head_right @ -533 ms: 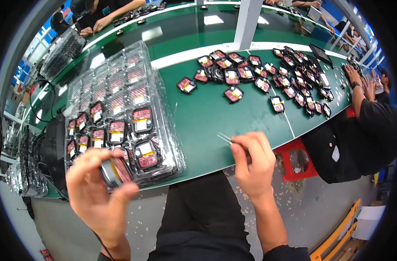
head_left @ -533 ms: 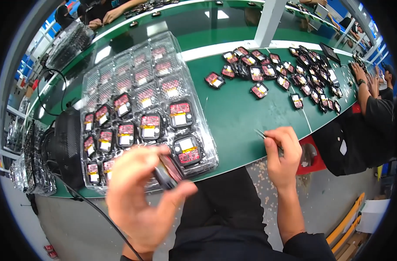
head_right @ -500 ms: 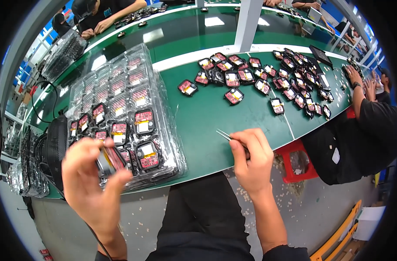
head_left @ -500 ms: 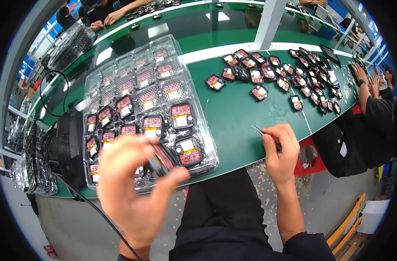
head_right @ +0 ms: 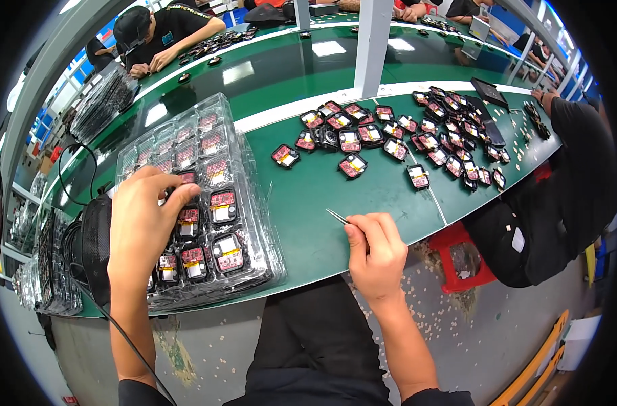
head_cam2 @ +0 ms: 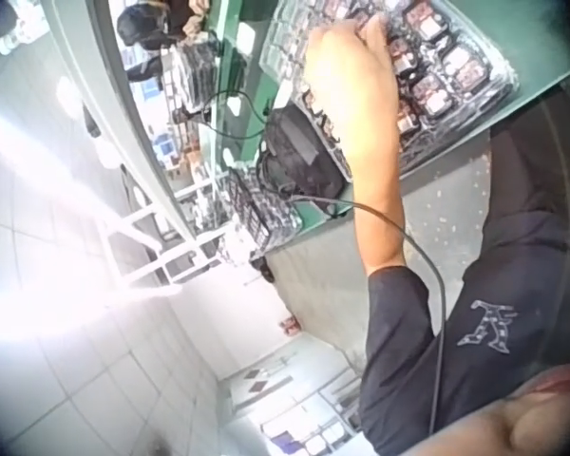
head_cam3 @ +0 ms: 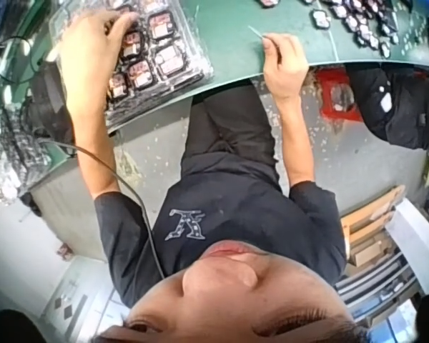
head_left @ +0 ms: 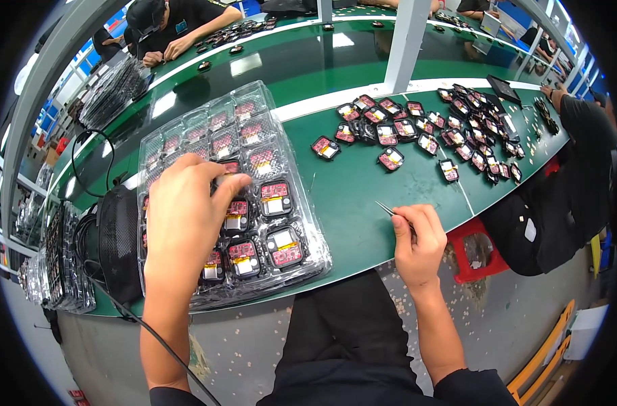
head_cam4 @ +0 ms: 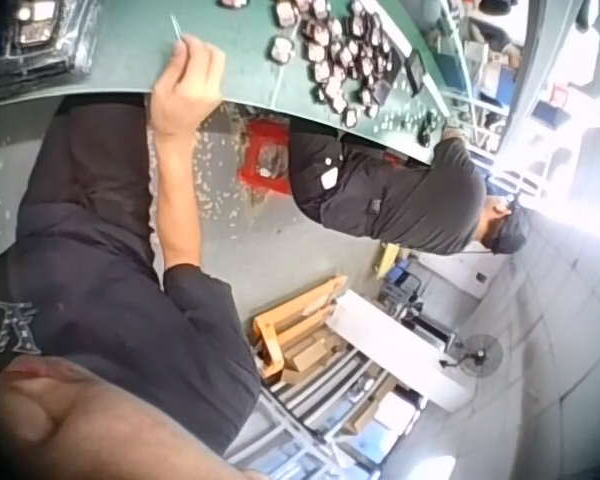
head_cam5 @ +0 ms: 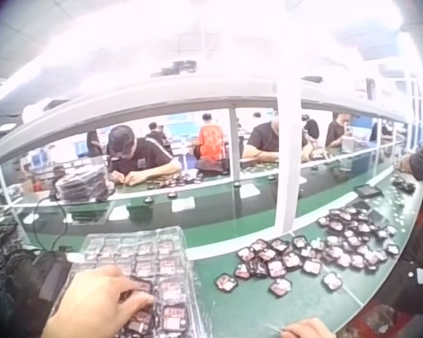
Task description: Manually assemble small electronic device components by picking them from a tray and using tweezers to place or adjust internal parts.
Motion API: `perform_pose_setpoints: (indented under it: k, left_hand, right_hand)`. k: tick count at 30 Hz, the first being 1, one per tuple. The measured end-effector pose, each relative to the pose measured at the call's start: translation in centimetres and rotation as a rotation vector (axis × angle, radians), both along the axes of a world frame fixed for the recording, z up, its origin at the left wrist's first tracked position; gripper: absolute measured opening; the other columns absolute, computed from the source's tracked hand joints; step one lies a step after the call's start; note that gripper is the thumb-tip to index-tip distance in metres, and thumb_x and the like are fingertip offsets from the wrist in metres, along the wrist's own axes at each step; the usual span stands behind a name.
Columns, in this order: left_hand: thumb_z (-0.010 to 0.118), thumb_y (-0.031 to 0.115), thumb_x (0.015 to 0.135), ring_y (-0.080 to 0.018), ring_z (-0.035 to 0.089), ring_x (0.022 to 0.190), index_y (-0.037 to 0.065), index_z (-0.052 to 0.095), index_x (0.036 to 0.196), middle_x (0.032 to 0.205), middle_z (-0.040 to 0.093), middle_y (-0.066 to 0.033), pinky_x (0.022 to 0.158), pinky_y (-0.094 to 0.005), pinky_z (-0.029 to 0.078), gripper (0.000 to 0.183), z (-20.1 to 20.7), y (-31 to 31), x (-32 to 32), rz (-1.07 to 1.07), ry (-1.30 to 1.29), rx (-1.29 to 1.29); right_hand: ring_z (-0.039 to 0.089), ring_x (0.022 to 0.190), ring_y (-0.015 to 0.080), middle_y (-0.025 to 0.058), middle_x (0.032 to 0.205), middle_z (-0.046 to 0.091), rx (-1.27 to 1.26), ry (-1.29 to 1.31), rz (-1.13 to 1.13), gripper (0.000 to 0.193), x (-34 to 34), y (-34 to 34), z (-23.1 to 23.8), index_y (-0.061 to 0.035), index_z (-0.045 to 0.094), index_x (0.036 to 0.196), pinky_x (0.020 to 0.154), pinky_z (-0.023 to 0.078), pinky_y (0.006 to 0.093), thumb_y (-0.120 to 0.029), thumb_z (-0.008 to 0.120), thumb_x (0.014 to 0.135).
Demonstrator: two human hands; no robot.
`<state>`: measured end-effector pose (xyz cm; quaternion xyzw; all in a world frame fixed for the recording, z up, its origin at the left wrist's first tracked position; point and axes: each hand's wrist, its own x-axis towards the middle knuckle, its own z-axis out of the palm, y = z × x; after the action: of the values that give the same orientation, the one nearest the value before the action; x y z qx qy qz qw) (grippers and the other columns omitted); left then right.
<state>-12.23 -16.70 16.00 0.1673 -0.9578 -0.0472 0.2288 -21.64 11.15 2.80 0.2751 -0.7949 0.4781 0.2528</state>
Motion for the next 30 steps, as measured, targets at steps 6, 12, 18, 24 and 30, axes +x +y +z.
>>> perform_pose_setpoints:
  k: [6, 12, 18, 24, 30]
  left_hand:
    - [0.067, 0.009, 0.094, -0.0356, 0.063, 0.094, -0.003, 0.073, 0.107, 0.093, 0.066, -0.0154, 0.084, -0.0436, 0.048, 0.019, 0.2, 0.2, 0.8, -0.157, -0.068, 0.000]
    - [0.066, 0.002, 0.091, -0.0380, 0.060, 0.097, -0.003, 0.067, 0.106, 0.102, 0.062, -0.0163, 0.089, -0.0448, 0.048, 0.016, -0.1, 0.4, 1.2, -0.182, -0.012, -0.017]
    - [0.069, 0.002, 0.089, -0.0403, 0.060, 0.115, -0.002, 0.060, 0.096, 0.122, 0.065, -0.0182, 0.099, -0.0429, 0.046, 0.012, 0.0, -0.4, 0.6, -0.215, -0.031, 0.156]
    - [0.070, 0.005, 0.089, -0.0376, 0.061, 0.106, -0.001, 0.061, 0.095, 0.109, 0.064, -0.0148, 0.095, -0.0421, 0.047, 0.013, 0.1, -0.4, 0.5, -0.161, -0.068, 0.170]
    - [0.070, 0.008, 0.091, -0.0381, 0.061, 0.114, 0.000, 0.069, 0.107, 0.120, 0.064, -0.0165, 0.097, -0.0428, 0.048, 0.018, -0.6, 0.4, 0.6, -0.164, 0.106, -0.026]
  right_hand:
    - [0.061, 0.062, 0.0187, 0.0097, 0.085, 0.065, 0.025, -0.019, -0.028, 0.004, 0.1, 0.0, 0.6, 0.0012, 0.071, 0.094, 0.053, 0.048, 0.0309, -0.002, 0.072, 0.092]
    - [0.066, 0.068, 0.0302, 0.0114, 0.089, 0.064, 0.147, -0.230, -0.026, 0.017, -0.7, -0.4, 2.1, -0.0022, 0.069, 0.109, 0.062, 0.052, 0.0406, -0.013, 0.071, 0.095]
    - [0.069, 0.070, 0.0369, 0.0155, 0.119, 0.057, 0.550, -0.243, -0.166, 0.046, -2.2, -2.0, 3.3, -0.0114, 0.058, 0.135, 0.061, 0.054, 0.0461, -0.029, 0.072, 0.094]
    - [0.069, 0.066, 0.0360, 0.0160, 0.129, 0.054, 0.622, -0.204, -0.213, 0.045, -1.7, -3.0, 2.9, -0.0109, 0.060, 0.131, 0.058, 0.055, 0.0470, -0.030, 0.073, 0.093]
    - [0.070, 0.069, 0.0362, 0.0113, 0.124, 0.059, 0.550, -0.200, -0.186, 0.031, -1.4, -2.3, 2.4, -0.0100, 0.063, 0.111, 0.059, 0.055, 0.0472, -0.030, 0.075, 0.091]
